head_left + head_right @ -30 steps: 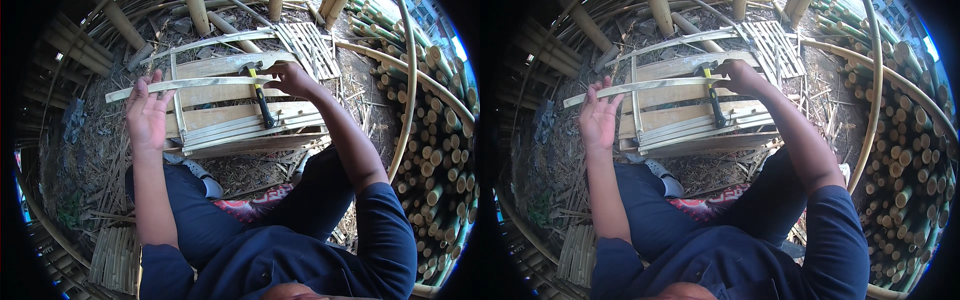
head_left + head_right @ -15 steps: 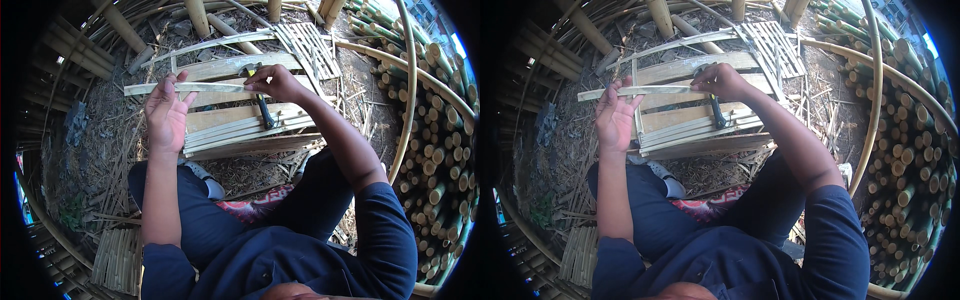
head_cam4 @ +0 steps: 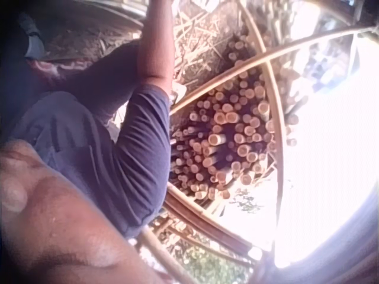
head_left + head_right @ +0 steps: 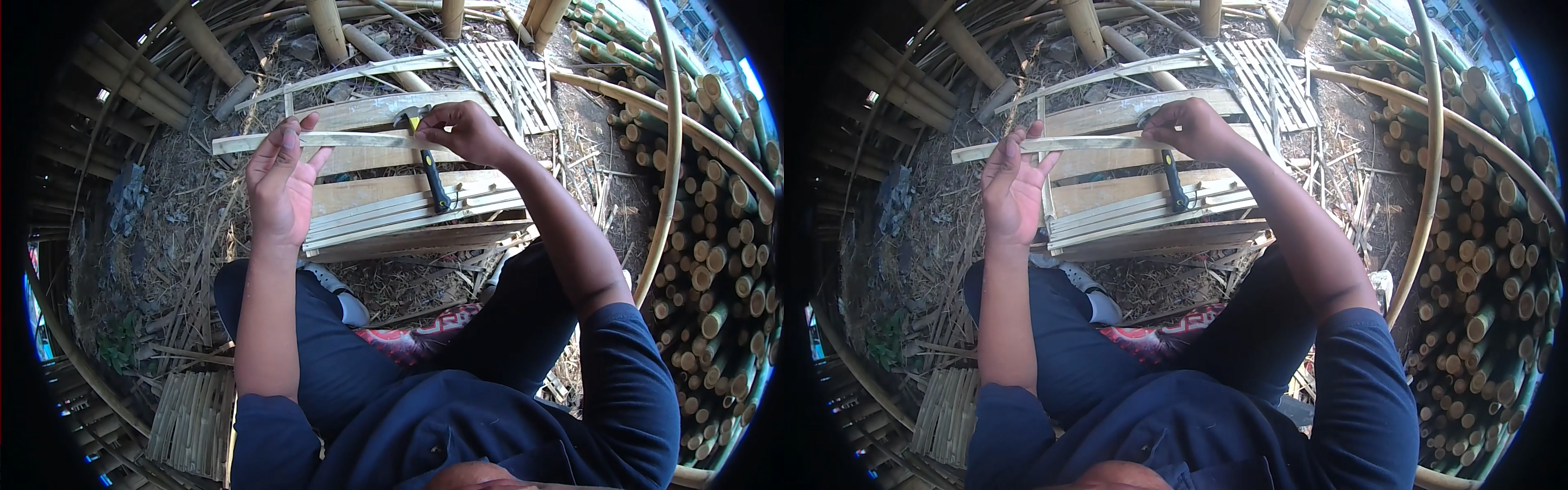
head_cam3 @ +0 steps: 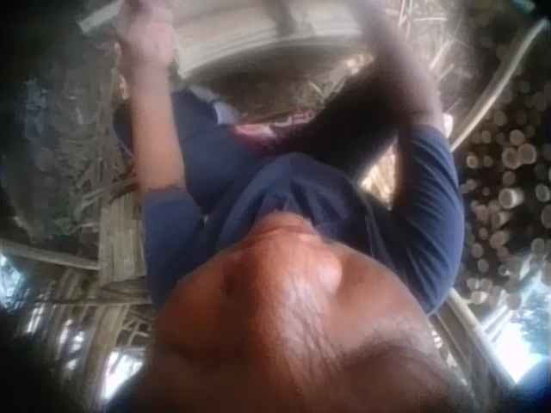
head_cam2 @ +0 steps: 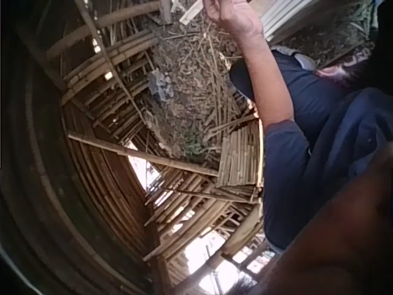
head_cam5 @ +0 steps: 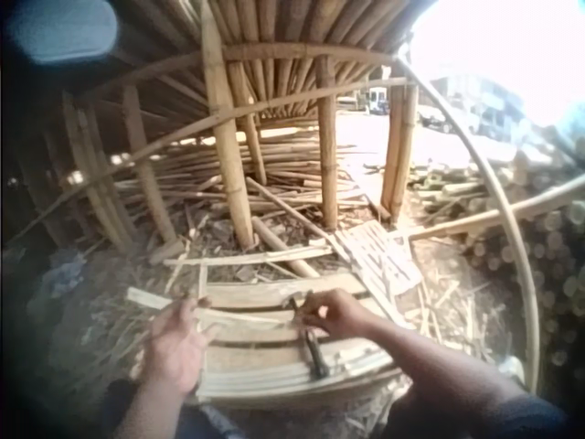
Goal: The person constructs a bamboo structure by hand and with a hammer, positioning thin bamboo strips onto a rectangular frame and securing them by hammering nails through the strips into the frame.
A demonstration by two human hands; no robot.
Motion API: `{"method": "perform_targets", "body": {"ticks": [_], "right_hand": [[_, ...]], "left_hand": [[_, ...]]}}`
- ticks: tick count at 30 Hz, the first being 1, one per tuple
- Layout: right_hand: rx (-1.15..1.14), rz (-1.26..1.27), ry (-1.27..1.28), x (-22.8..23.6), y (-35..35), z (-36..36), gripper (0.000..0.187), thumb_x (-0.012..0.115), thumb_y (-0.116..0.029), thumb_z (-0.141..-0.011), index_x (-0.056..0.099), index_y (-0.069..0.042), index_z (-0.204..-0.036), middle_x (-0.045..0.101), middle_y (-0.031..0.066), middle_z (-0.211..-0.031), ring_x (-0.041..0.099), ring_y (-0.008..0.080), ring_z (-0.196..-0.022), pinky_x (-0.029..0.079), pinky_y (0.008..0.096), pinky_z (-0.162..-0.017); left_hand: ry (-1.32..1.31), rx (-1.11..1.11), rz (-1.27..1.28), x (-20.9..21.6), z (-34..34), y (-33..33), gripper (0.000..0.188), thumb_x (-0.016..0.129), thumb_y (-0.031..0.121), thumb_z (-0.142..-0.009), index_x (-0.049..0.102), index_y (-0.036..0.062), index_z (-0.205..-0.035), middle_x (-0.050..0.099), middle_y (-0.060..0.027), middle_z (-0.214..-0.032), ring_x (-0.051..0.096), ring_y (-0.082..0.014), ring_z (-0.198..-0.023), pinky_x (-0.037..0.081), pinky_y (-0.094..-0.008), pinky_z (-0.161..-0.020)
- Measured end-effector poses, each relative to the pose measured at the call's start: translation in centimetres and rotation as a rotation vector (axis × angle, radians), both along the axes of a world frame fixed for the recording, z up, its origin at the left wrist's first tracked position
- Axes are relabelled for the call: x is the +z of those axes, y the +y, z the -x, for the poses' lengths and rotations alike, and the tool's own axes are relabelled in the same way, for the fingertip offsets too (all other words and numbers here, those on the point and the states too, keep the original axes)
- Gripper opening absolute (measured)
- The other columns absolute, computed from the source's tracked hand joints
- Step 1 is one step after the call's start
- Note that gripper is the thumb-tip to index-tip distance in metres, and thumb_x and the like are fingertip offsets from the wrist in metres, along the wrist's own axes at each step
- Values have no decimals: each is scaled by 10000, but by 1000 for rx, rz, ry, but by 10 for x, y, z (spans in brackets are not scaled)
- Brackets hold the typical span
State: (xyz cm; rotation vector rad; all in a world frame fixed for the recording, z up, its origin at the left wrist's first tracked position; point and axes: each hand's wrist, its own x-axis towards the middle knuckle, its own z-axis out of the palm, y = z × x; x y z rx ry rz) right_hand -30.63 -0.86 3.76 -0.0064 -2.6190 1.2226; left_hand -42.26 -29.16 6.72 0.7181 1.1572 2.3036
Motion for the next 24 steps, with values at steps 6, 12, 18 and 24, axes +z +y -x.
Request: {"method": "perform_targets", "body": {"ticks": [6,12,18,24], "right_hand": [[-130,115,-50,5,17,-2,215,736,-234,-947,772,-51,-1055,763,98,-1008,698,190,-1008,520,352,-925],[-266,59,-57,15,42,-20,254,761,-249,-934,756,-24,-1050,755,79,-976,689,139,-926,543,313,-842],[-524,-443,-514,36,61,-23,437,730,-466,-898,756,-32,-858,751,155,-868,729,264,-801,566,407,-740],[-331,-453,-471,-75,54,-15,602,556,-553,-982,751,-5,-828,719,204,-822,695,401,-816,558,476,-790]], "left_hand": [[-2,23,-56,-1,11,-3,195,608,209,-1020,662,63,-1137,613,-48,-1258,462,-269,-1387,269,-691,-1174],[-40,117,-119,3,27,-13,127,624,188,-1012,688,92,-1066,641,-20,-1200,505,-243,-1351,248,-701,-1169],[-89,284,-139,8,43,-38,150,628,196,-1005,627,60,-1067,592,-36,-1140,456,-277,-1373,200,-706,-1200],[-134,316,-222,7,56,-34,123,646,206,-999,649,93,-1046,607,-10,-1109,499,-251,-1329,205,-712,-1179]]}}
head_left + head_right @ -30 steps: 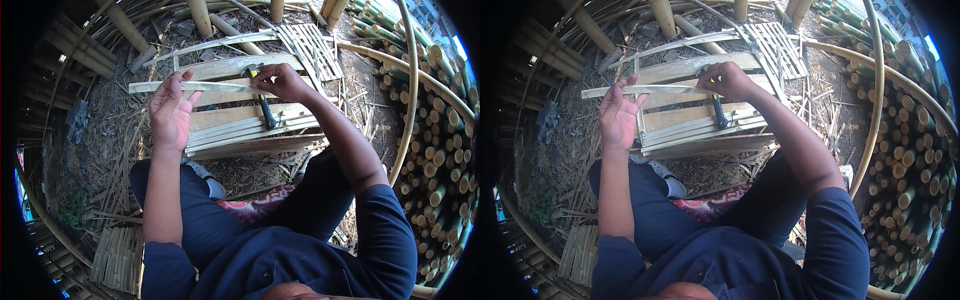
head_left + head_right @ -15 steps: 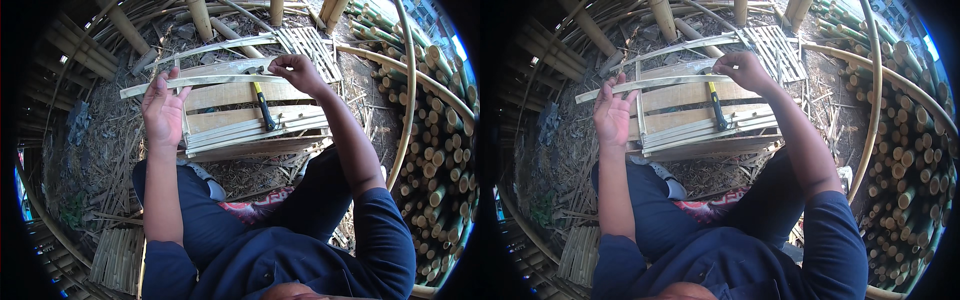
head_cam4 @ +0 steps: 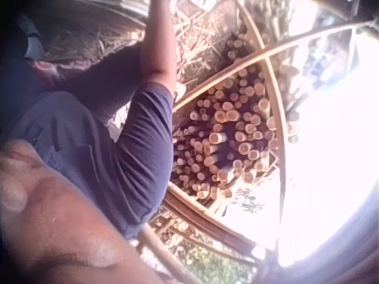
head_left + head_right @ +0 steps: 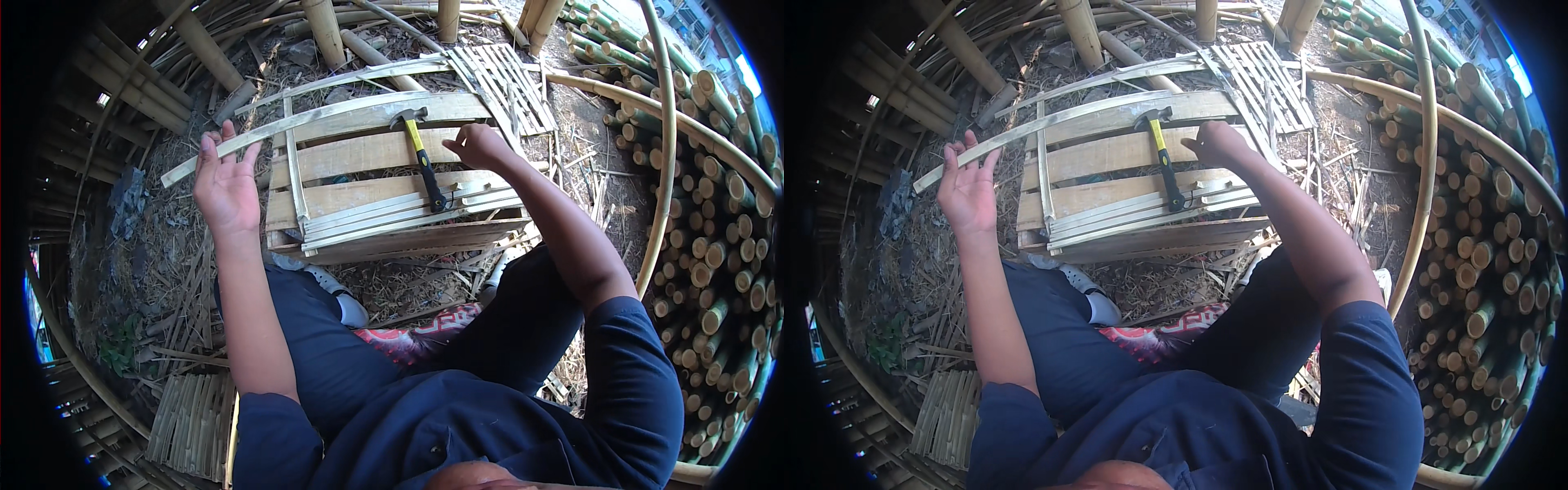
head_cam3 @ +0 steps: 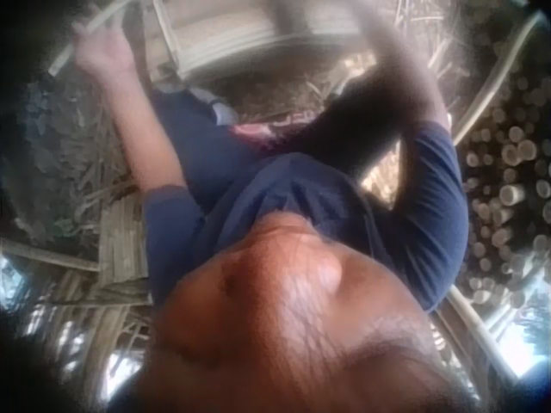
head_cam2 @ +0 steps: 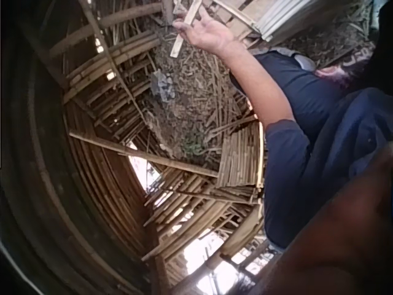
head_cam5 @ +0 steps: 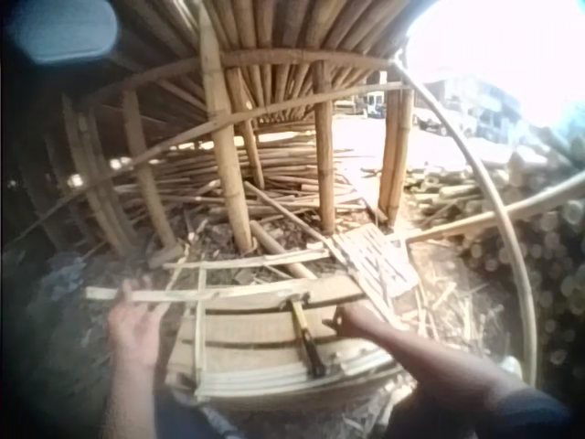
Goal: The person constructs a bamboo structure by hand and with a hammer, positioning thin bamboo strips onto a rectangular frame and securing them by hammering nails through the strips into the frame.
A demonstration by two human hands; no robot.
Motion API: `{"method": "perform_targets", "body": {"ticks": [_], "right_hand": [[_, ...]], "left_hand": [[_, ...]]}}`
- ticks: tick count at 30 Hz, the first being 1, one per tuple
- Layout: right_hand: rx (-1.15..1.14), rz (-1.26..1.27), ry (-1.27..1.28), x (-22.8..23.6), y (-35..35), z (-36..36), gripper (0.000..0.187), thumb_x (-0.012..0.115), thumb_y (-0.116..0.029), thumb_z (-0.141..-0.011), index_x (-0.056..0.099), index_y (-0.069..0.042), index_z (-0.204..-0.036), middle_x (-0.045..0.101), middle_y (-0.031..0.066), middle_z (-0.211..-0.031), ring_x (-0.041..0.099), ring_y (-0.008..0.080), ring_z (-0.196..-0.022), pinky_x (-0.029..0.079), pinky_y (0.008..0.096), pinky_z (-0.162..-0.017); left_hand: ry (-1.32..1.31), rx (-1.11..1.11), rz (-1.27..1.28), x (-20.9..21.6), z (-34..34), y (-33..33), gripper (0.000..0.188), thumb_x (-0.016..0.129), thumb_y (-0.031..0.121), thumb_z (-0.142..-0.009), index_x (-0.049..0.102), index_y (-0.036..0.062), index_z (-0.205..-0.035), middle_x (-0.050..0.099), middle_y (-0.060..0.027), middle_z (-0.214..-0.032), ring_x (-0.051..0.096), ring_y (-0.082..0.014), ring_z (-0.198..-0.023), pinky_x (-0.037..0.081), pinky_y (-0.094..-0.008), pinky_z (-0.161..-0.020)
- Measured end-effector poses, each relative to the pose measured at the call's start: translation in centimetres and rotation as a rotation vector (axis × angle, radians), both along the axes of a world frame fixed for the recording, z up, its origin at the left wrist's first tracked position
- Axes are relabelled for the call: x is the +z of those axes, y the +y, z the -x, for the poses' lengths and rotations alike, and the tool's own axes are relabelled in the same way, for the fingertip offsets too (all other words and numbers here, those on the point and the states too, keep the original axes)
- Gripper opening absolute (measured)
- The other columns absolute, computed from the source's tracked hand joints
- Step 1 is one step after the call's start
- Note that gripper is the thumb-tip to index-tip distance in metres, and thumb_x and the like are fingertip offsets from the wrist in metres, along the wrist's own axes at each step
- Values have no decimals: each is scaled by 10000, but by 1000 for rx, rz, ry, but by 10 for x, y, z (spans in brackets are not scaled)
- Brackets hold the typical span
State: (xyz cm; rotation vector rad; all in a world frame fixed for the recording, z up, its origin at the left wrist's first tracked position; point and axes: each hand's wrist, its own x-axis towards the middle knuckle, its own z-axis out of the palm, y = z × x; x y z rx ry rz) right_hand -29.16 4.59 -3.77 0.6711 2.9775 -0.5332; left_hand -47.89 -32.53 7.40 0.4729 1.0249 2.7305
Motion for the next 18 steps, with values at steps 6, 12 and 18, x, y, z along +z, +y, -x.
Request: {"method": "perform_targets", "body": {"ticks": [6,12,18], "right_hand": [[6,143,-141,-22,-62,26,617,686,-563,-867,723,51,-908,722,190,-880,728,331,-816,586,418,-735],[-209,440,-137,-19,-60,39,376,681,-248,-864,657,93,-1020,700,192,-873,714,252,-716,562,367,-551],[-413,877,40,13,-56,42,215,645,-149,-907,587,32,-807,567,78,-653,562,174,-527,436,350,-458]], "left_hand": [[-34,18,-41,4,8,-9,147,674,221,-984,638,91,-1042,591,-7,-1083,503,-244,-1303,189,-705,-1187],[-90,-4,-76,3,13,-6,163,688,212,-974,632,73,-1038,602,-11,-1062,517,-240,-1285,191,-716,-1188],[-129,22,-124,3,23,-19,160,682,207,-979,627,66,-1029,614,-25,-1040,540,-252,-1263,186,-727,-1186]]}}
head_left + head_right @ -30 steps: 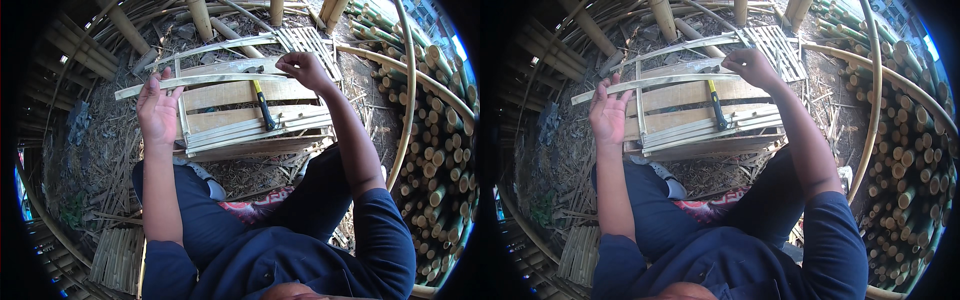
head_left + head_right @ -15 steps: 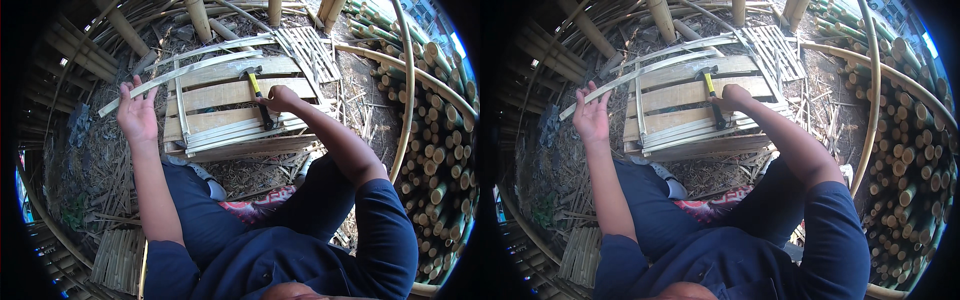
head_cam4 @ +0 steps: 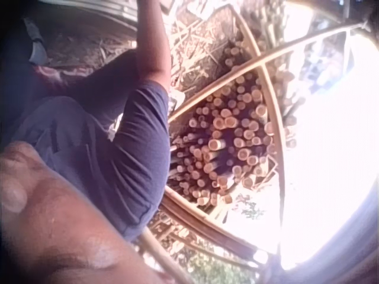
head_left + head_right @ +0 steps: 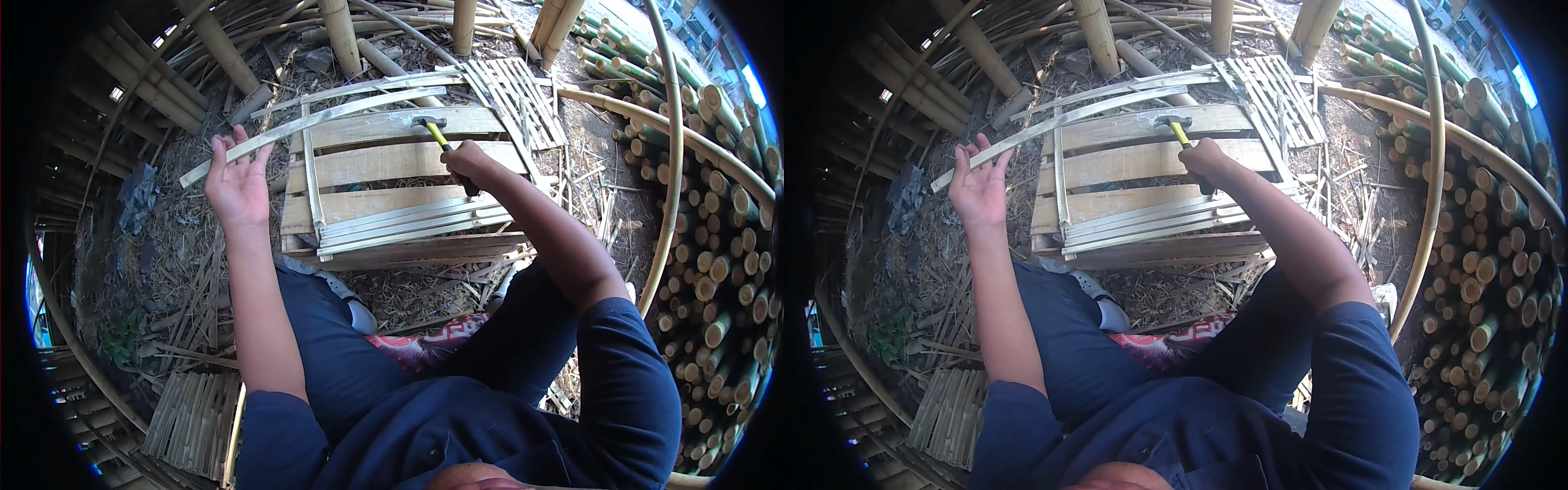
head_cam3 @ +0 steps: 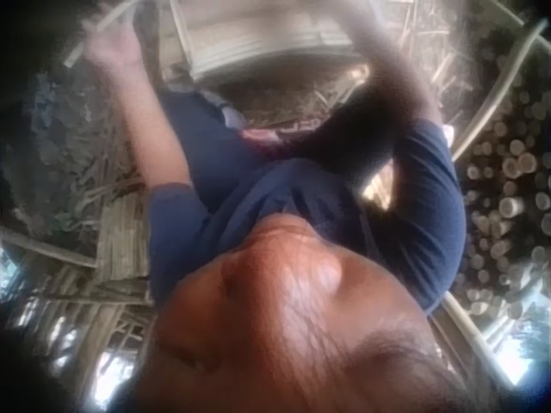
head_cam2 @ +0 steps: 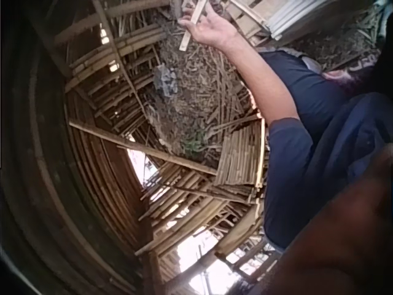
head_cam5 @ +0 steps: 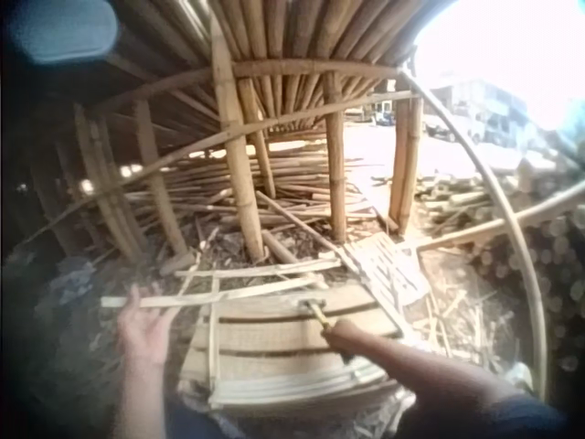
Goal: The person constructs a bamboo structure by hand and with a hammer, positioning thin bamboo strips onto a rectangular frame and securing them by hammering nails through the strips into the frame.
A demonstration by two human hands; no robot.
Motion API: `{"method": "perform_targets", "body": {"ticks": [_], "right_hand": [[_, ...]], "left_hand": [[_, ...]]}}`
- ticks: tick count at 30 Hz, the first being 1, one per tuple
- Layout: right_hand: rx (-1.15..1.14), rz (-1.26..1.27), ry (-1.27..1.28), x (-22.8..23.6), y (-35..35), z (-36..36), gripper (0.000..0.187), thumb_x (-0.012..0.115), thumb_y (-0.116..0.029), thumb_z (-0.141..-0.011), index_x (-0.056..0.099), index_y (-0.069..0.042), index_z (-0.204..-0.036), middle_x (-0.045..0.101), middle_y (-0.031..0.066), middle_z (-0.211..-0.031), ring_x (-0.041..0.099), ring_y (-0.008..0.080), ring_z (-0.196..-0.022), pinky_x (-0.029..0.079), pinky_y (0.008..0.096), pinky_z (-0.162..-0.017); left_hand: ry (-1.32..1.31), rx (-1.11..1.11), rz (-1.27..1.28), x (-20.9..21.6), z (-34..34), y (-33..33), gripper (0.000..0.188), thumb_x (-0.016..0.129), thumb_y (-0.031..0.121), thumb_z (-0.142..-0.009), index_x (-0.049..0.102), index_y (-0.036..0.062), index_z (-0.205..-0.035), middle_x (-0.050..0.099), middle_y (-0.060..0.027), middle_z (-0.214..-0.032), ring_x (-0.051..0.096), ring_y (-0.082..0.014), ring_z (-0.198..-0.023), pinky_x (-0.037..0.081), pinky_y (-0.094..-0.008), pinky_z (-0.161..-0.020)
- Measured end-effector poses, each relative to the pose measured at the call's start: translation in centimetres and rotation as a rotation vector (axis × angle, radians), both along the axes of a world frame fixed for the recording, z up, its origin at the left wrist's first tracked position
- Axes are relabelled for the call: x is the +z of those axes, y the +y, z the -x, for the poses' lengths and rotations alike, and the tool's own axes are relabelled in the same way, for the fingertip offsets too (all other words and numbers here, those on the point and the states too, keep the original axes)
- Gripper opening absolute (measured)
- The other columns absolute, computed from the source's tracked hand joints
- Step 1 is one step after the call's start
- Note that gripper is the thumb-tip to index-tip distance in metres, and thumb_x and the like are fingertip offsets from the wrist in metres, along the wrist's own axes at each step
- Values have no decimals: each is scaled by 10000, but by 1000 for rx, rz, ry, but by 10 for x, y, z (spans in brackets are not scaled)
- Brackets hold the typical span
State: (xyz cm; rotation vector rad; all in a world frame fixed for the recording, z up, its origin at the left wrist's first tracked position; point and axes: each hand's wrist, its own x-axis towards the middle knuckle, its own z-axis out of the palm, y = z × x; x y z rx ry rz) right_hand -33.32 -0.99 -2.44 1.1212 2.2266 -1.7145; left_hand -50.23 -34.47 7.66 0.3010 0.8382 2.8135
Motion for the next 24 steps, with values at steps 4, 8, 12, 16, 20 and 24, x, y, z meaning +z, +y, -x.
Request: {"method": "perform_targets", "body": {"ticks": [4,8,12,16,20,24], "right_hand": [[-210,120,146,19,5,-7,378,742,-305,-924,550,-59,-712,515,27,-597,490,132,-471,418,313,-454],[-347,37,368,18,46,-14,417,721,-383,-964,610,14,-908,643,84,-775,632,157,-635,499,275,-538],[-384,76,561,36,59,-22,523,696,-254,-985,444,126,-1241,664,250,-1160,735,336,-1029,642,351,-693],[-429,118,600,40,79,-34,437,699,-184,-977,493,125,-1206,664,257,-1154,735,348,-1013,653,351,-768],[-478,222,644,31,116,-48,391,714,-136,-955,527,143,-1155,676,251,-1149,715,340,-1053,644,350,-829],[-578,379,713,39,113,-52,432,659,-81,-970,450,185,-1239,634,209,-1279,688,342,-1108,634,363,-859]], "left_hand": [[-6,17,-30,5,-2,-7,134,677,173,-977,624,56,-1016,623,-44,-1012,543,-270,-1263,194,-728,-1191],[-38,-37,-89,2,-2,1,109,674,128,-971,627,38,-1012,630,-70,-991,547,-298,-1259,202,-738,-1191],[-96,-83,-100,-2,-8,4,92,661,118,-976,648,27,-986,618,-92,-1017,548,-306,-1250,208,-762,-1176],[-88,-187,-112,-9,-13,13,82,652,116,-980,654,34,-983,618,-90,-1035,531,-299,-1269,223,-754,-1177],[-68,-272,-115,-14,-19,29,103,650,130,-984,651,27,-983,618,-94,-1047,522,-293,-1281,228,-736,-1187],[-68,-218,30,-7,-31,35,188,648,149,-990,610,0,-1098,600,-104,-1184,505,-278,-1314,289,-681,-1192]]}}
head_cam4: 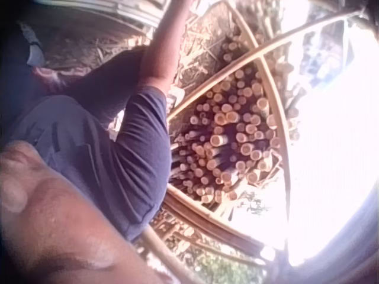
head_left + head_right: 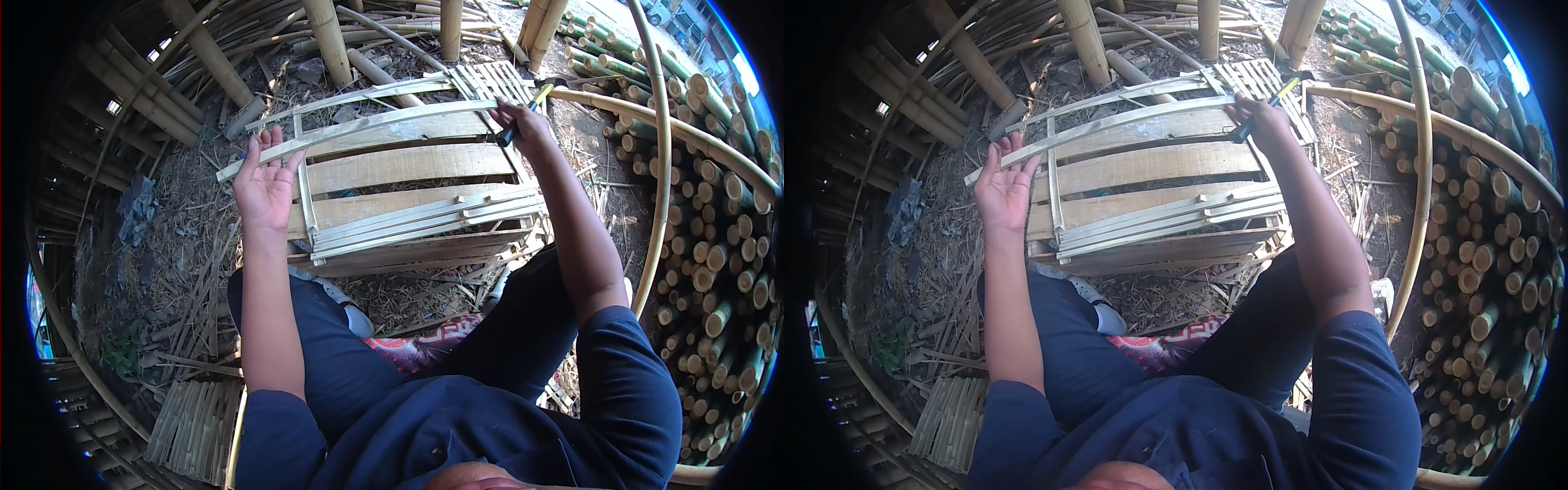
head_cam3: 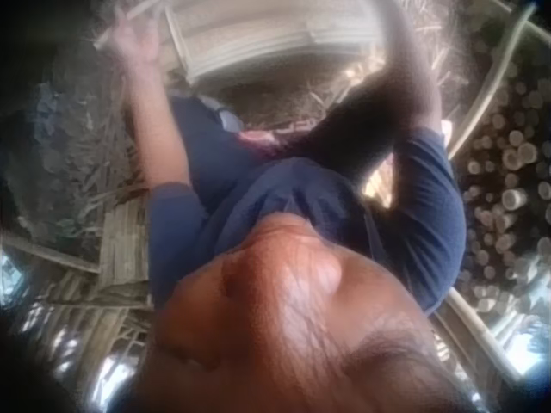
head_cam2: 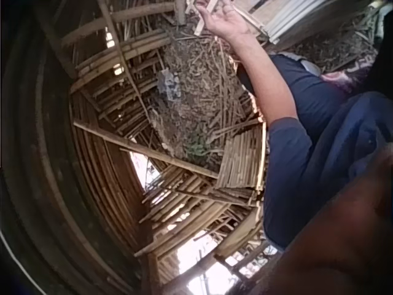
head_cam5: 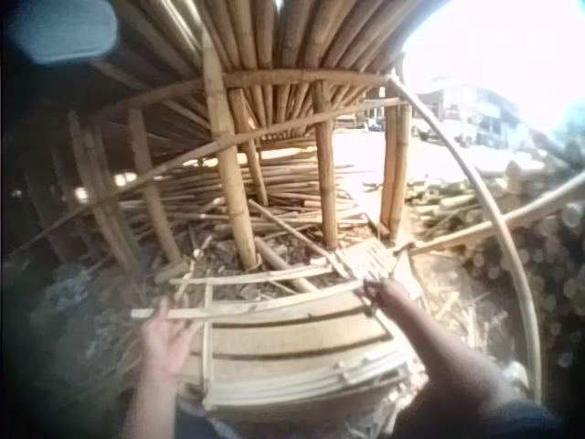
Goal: The person constructs a bamboo structure by hand and with a hammer, positioning thin bamboo strips onto a rectangular frame and securing them by hammering nails through the strips into the frame.
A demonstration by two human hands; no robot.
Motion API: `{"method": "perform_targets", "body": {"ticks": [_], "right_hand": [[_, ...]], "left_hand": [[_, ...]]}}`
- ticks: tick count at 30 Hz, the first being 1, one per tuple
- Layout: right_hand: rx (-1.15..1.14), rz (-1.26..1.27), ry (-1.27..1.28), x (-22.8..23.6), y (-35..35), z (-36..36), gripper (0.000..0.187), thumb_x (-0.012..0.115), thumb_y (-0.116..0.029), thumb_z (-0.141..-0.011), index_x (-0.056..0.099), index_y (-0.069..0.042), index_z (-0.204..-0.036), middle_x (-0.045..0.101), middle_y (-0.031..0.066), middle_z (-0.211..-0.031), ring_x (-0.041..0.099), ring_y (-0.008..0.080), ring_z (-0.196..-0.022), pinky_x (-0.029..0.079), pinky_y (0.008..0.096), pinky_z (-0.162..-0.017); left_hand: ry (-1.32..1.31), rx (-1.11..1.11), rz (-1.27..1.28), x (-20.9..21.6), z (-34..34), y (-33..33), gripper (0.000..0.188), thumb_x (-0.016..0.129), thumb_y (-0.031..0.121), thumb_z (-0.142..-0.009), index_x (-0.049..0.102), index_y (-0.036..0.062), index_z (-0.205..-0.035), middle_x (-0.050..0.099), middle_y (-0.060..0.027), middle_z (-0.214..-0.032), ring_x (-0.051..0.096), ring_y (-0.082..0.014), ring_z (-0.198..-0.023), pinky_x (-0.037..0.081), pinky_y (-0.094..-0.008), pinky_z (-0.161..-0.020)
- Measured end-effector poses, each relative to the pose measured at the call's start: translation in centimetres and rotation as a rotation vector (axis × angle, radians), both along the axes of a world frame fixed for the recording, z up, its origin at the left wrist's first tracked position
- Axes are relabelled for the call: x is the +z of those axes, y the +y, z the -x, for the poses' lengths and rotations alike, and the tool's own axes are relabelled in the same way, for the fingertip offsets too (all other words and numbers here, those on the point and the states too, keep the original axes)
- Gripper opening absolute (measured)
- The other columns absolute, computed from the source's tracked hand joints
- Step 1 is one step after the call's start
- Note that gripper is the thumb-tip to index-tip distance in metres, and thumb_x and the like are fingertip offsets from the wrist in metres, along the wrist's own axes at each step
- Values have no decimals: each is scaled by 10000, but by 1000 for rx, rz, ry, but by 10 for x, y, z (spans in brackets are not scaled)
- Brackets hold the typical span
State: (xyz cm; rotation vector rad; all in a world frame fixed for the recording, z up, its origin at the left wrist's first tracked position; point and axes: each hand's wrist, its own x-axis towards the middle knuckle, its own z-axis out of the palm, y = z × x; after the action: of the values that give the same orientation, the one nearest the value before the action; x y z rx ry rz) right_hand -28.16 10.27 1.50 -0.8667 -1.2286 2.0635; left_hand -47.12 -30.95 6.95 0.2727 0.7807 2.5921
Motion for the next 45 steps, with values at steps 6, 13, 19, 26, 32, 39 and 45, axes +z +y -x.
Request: {"method": "perform_targets", "body": {"ticks": [6,13,19,26,32,39,45], "right_hand": [[-32,79,112,4,26,-21,425,624,-8,-959,437,148,-1308,557,216,-1350,655,341,-1156,586,388,-916],[-44,21,61,-4,58,-46,462,638,-6,-951,435,179,-1321,540,257,-1316,675,322,-1125,604,363,-820],[-59,37,14,-16,60,-60,450,619,-1,-947,447,155,-1333,541,229,-1387,659,348,-1177,605,413,-747],[-34,55,-71,-39,68,-79,381,631,25,-934,503,190,-1252,574,243,-1360,672,346,-1169,624,423,-758],[-23,-178,-346,-61,73,-97,254,713,-90,-937,614,111,-1056,706,221,-1128,720,287,-1100,581,254,-656],[15,-367,-696,-73,68,-106,285,818,-154,-864,666,59,-978,731,190,-1038,744,240,-912,597,314,-712],[86,-457,-1018,-86,59,-108,184,836,-82,-828,695,37,-821,713,114,-789,648,145,-603,515,271,-551]], "left_hand": [[35,49,248,-6,2,5,324,672,175,-978,585,-9,-1230,569,-111,-1327,451,-250,-1385,362,-612,-1180],[42,118,412,-16,12,-3,280,699,144,-956,649,5,-1194,625,-83,-1311,500,-222,-1360,400,-529,-1172],[112,131,375,-25,18,-17,272,679,71,-961,635,-42,-1203,656,-118,-1242,601,-226,-1246,468,-436,-1144],[130,170,445,-29,3,-19,269,679,61,-966,629,-101,-1175,666,-154,-1197,638,-225,-1172,478,-361,-1141],[151,49,629,-54,-3,-21,286,688,88,-968,639,-74,-1199,665,-148,-1223,628,-228,-1190,485,-379,-1116],[45,-58,1013,-86,3,-24,319,772,265,-921,705,60,-1157,695,-6,-1097,602,-119,-1037,478,-317,-857],[130,-205,1156,-92,3,-25,282,774,289,-915,728,77,-1095,698,26,-996,579,-67,-867,451,-263,-761]]}}
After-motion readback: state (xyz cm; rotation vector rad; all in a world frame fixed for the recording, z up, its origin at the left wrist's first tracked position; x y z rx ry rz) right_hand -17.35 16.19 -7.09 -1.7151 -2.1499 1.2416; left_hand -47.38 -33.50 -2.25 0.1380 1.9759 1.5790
